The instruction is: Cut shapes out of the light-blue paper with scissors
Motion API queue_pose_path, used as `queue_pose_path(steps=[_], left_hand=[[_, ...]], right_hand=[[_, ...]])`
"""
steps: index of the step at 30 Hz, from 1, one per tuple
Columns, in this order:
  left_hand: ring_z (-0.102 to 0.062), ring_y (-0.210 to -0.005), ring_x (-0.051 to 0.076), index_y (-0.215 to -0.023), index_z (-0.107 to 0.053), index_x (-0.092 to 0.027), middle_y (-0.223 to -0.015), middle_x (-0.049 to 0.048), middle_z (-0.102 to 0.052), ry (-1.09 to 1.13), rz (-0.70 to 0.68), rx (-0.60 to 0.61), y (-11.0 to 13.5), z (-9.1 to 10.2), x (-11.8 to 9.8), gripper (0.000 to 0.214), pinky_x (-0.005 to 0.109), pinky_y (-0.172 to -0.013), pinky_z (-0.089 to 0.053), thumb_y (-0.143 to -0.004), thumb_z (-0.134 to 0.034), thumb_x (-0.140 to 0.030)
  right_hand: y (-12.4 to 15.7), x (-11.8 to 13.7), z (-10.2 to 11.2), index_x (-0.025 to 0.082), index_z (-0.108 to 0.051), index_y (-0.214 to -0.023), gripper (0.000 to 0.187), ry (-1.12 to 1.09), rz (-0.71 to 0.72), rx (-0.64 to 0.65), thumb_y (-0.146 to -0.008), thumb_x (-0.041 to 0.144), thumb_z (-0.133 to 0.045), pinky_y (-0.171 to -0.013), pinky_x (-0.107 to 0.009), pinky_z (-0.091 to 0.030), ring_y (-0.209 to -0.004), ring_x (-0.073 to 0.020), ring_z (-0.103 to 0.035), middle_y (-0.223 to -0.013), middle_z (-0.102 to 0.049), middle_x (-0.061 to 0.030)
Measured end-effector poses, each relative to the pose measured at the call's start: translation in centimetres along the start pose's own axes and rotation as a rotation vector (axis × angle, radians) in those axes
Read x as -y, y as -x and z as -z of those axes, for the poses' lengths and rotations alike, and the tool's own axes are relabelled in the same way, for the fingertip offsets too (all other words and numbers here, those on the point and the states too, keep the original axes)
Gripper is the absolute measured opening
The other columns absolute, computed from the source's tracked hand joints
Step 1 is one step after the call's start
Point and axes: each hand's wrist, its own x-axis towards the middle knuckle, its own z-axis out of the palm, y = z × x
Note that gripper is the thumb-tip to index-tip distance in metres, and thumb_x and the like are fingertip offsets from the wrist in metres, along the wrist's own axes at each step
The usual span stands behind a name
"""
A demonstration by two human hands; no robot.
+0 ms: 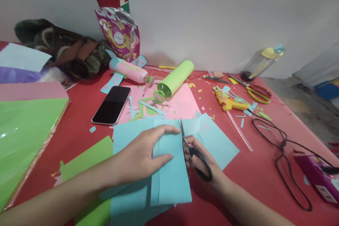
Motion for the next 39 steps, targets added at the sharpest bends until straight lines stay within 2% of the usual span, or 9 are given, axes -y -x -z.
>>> queue_pose_path(steps=[14, 25, 32, 39], left_hand=[[-0.049, -0.107, 0.020, -0.113, -0.044, -0.022, -0.114, 0.0027, -0.054, -0.030, 0.009, 0.018, 0.0, 0.4, 0.0, 0.040, 0.033, -0.094, -0.037, -0.074, -0.052, -0.023], [-0.051, -0.104, 0.019, -0.113, -0.046, -0.023, -0.114, 0.0010, -0.055, -0.044, 0.015, 0.074, 0.1, 1.4, -0.2, 0.040, 0.030, -0.091, -0.039, -0.073, -0.052, -0.022], [-0.049, -0.107, 0.017, -0.114, -0.044, -0.026, -0.115, -0.0023, -0.054, -0.039, -0.035, 0.116, 0.1, 1.6, 0.2, 0.042, 0.027, -0.093, -0.037, -0.073, -0.053, -0.021], [-0.050, -0.107, 0.018, -0.114, -0.045, -0.027, -0.115, -0.0031, -0.055, -0.041, -0.026, 0.127, 0.2, 1.7, 0.0, 0.042, 0.028, -0.093, -0.037, -0.073, -0.053, -0.022]], right_hand=[[0.0, 0.3, -0.3, 0.021, -0.046, -0.087, 0.030, 0.033, -0.013, -0.038, -0.072, 0.040, -0.062, -0.045, -0.019, -0.032, -0.047, -0.0065, -0.044, -0.057, -0.046, 0.0063], [-0.1, 0.3, -0.3, 0.021, -0.044, -0.087, 0.032, 0.080, -0.019, -0.042, -0.071, 0.042, -0.062, -0.041, -0.019, -0.033, -0.043, -0.0063, -0.045, -0.062, -0.049, 0.0051], [0.0, 0.5, -0.4, 0.019, -0.045, -0.090, 0.038, 0.053, -0.021, -0.021, -0.069, 0.044, -0.064, -0.045, -0.021, -0.030, -0.049, -0.0072, -0.047, -0.064, -0.050, 0.0041], [0.0, 0.4, -0.3, 0.021, -0.043, -0.091, 0.036, 0.034, -0.030, -0.001, -0.070, 0.044, -0.062, -0.047, -0.021, -0.030, -0.053, -0.0080, -0.047, -0.069, -0.050, 0.0031]])
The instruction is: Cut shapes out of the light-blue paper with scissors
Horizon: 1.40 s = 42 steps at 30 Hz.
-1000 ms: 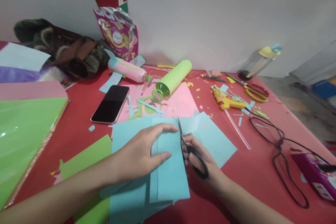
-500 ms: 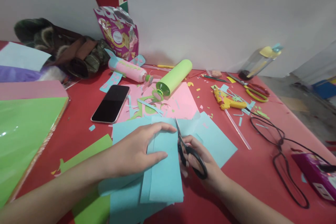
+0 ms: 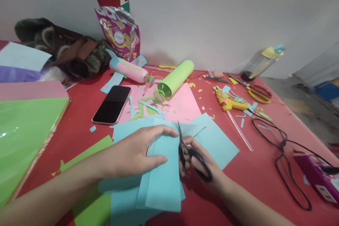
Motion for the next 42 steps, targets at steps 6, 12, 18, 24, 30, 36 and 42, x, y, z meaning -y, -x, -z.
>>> queue_pose_path(steps=[6, 12, 18, 24, 30, 36, 42], left_hand=[[-0.051, -0.104, 0.019, -0.114, -0.046, -0.027, -0.115, -0.0022, -0.055, -0.018, 0.016, 0.011, 0.12, 0.22, -0.03, 0.042, 0.029, -0.090, -0.039, -0.073, -0.052, -0.021], [-0.050, -0.106, 0.019, -0.114, -0.046, -0.028, -0.116, -0.0025, -0.054, -0.026, -0.015, 0.000, 0.06, 0.10, 0.43, 0.043, 0.027, -0.090, -0.039, -0.072, -0.052, -0.022], [-0.049, -0.106, 0.019, -0.115, -0.045, -0.026, -0.117, -0.0016, -0.053, -0.041, 0.020, 0.034, 0.09, 0.25, -0.05, 0.042, 0.029, -0.091, -0.037, -0.074, -0.051, -0.020], [-0.047, -0.108, 0.020, -0.115, -0.045, -0.027, -0.117, -0.0012, -0.053, -0.028, -0.024, 0.016, 0.10, 0.09, 0.48, 0.043, 0.029, -0.092, -0.037, -0.074, -0.051, -0.021], [-0.049, -0.106, 0.020, -0.115, -0.045, -0.028, -0.117, -0.0024, -0.053, -0.037, -0.014, 0.007, 0.10, 0.07, 0.37, 0.042, 0.029, -0.091, -0.038, -0.074, -0.052, -0.022], [-0.048, -0.108, 0.019, -0.115, -0.044, -0.029, -0.117, -0.0031, -0.053, -0.035, -0.012, 0.020, 0.16, 0.03, 0.40, 0.043, 0.028, -0.093, -0.037, -0.074, -0.051, -0.021], [-0.047, -0.110, 0.018, -0.115, -0.045, -0.026, -0.118, -0.0019, -0.053, -0.038, -0.002, 0.025, 0.00, 0.15, 0.18, 0.042, 0.027, -0.093, -0.036, -0.073, -0.052, -0.020]], right_hand=[[-0.04, -0.03, 0.00, 0.022, -0.043, -0.091, 0.037, -0.002, -0.007, 0.015, -0.070, 0.045, -0.062, -0.047, -0.021, -0.029, -0.053, -0.0081, -0.047, -0.071, -0.051, 0.0033], [-0.02, 0.12, -0.15, 0.020, -0.043, -0.091, 0.041, -0.009, -0.037, 0.004, -0.068, 0.048, -0.063, -0.047, -0.021, -0.030, -0.054, -0.0090, -0.046, -0.071, -0.052, 0.0016], [0.00, 0.02, 0.01, 0.020, -0.045, -0.091, 0.038, -0.020, -0.030, 0.011, -0.069, 0.046, -0.063, -0.048, -0.021, -0.031, -0.056, -0.0087, -0.045, -0.070, -0.051, 0.0020], [-0.02, -0.03, -0.09, 0.021, -0.045, -0.091, 0.040, -0.017, -0.037, 0.002, -0.068, 0.048, -0.063, -0.047, -0.021, -0.029, -0.054, -0.0090, -0.044, -0.068, -0.050, 0.0024], [0.00, 0.02, -0.01, 0.021, -0.044, -0.091, 0.041, 0.003, -0.049, -0.003, -0.067, 0.050, -0.062, -0.048, -0.022, -0.029, -0.053, -0.0092, -0.044, -0.068, -0.052, 0.0023], [-0.07, 0.08, 0.02, 0.021, -0.043, -0.091, 0.041, 0.002, -0.046, 0.016, -0.068, 0.050, -0.061, -0.049, -0.022, -0.029, -0.054, -0.0093, -0.043, -0.068, -0.052, 0.0024], [-0.01, 0.23, -0.29, 0.021, -0.044, -0.089, 0.039, -0.010, -0.028, 0.010, -0.068, 0.048, -0.062, -0.048, -0.021, -0.028, -0.053, -0.0078, -0.046, -0.070, -0.052, 0.0027]])
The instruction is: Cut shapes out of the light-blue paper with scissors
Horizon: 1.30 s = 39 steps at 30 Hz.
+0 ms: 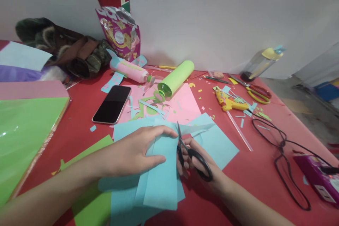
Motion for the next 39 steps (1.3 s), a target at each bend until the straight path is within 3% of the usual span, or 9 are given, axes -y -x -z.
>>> queue_pose_path(steps=[29, 39], left_hand=[[-0.045, -0.111, 0.018, -0.116, -0.043, -0.025, -0.120, -0.0008, -0.051, -0.026, 0.017, 0.021, -0.19, 0.20, -0.09, 0.042, 0.028, -0.094, -0.034, -0.074, -0.051, -0.021], [-0.044, -0.112, 0.015, -0.116, -0.042, -0.028, -0.119, -0.0032, -0.051, -0.037, -0.038, 0.031, -0.11, 0.25, 0.64, 0.042, 0.024, -0.093, -0.034, -0.075, -0.052, -0.020]], right_hand=[[0.07, -0.31, 0.26, 0.021, -0.045, -0.091, 0.034, 0.012, 0.013, -0.026, -0.071, 0.042, -0.063, -0.047, -0.020, -0.033, -0.050, -0.0067, -0.048, -0.068, -0.053, 0.0030], [0.01, -0.31, 0.30, 0.020, -0.044, -0.091, 0.034, 0.037, 0.027, -0.003, -0.072, 0.042, -0.061, -0.043, -0.020, -0.037, -0.046, -0.0060, -0.046, -0.068, -0.055, 0.0018]])
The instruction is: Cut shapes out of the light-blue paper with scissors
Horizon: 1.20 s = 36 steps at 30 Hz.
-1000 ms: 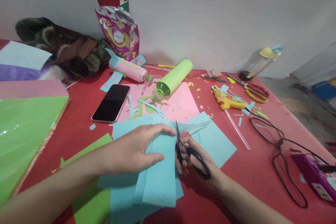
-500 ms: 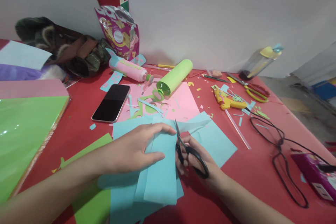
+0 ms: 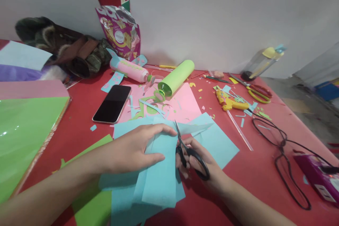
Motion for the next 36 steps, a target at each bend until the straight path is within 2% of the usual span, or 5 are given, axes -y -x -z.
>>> queue_pose_path(steps=[14, 26, 30, 36], left_hand=[[-0.050, -0.103, 0.016, -0.115, -0.044, -0.024, -0.114, -0.0017, -0.054, 0.036, 0.027, 0.033, 0.21, 0.62, -0.42, 0.043, 0.025, -0.088, -0.039, -0.073, -0.053, -0.019], [-0.048, -0.107, 0.018, -0.114, -0.046, -0.025, -0.114, -0.0001, -0.055, 0.038, -0.066, 0.051, 0.18, 0.76, 0.12, 0.043, 0.026, -0.090, -0.037, -0.073, -0.054, -0.018], [-0.048, -0.107, 0.016, -0.115, -0.045, -0.025, -0.115, -0.0014, -0.054, 0.029, -0.067, 0.054, 0.21, 0.81, 0.09, 0.044, 0.023, -0.091, -0.035, -0.073, -0.054, -0.017], [-0.049, -0.106, 0.018, -0.114, -0.046, -0.023, -0.115, 0.0009, -0.055, 0.016, -0.059, 0.055, 0.23, 0.99, -0.07, 0.043, 0.026, -0.092, -0.036, -0.072, -0.053, -0.016]], right_hand=[[0.16, -0.23, -0.16, 0.022, -0.042, -0.089, 0.036, -0.021, -0.055, -0.046, -0.070, 0.042, -0.064, -0.038, -0.018, -0.035, -0.042, -0.0056, -0.045, -0.065, -0.055, 0.0034], [0.13, -0.04, -0.18, 0.020, -0.042, -0.090, 0.038, -0.018, -0.025, -0.010, -0.069, 0.043, -0.064, -0.047, -0.021, -0.036, -0.046, -0.0063, -0.047, -0.068, -0.057, 0.0026], [0.22, -0.15, -0.08, 0.020, -0.041, -0.090, 0.037, -0.022, -0.032, 0.000, -0.070, 0.042, -0.063, -0.045, -0.020, -0.037, -0.047, -0.0061, -0.048, -0.069, -0.057, 0.0023], [0.18, -0.18, -0.06, 0.020, -0.041, -0.089, 0.037, -0.006, -0.038, -0.002, -0.069, 0.043, -0.063, -0.042, -0.019, -0.036, -0.044, -0.0057, -0.046, -0.069, -0.056, 0.0020]])
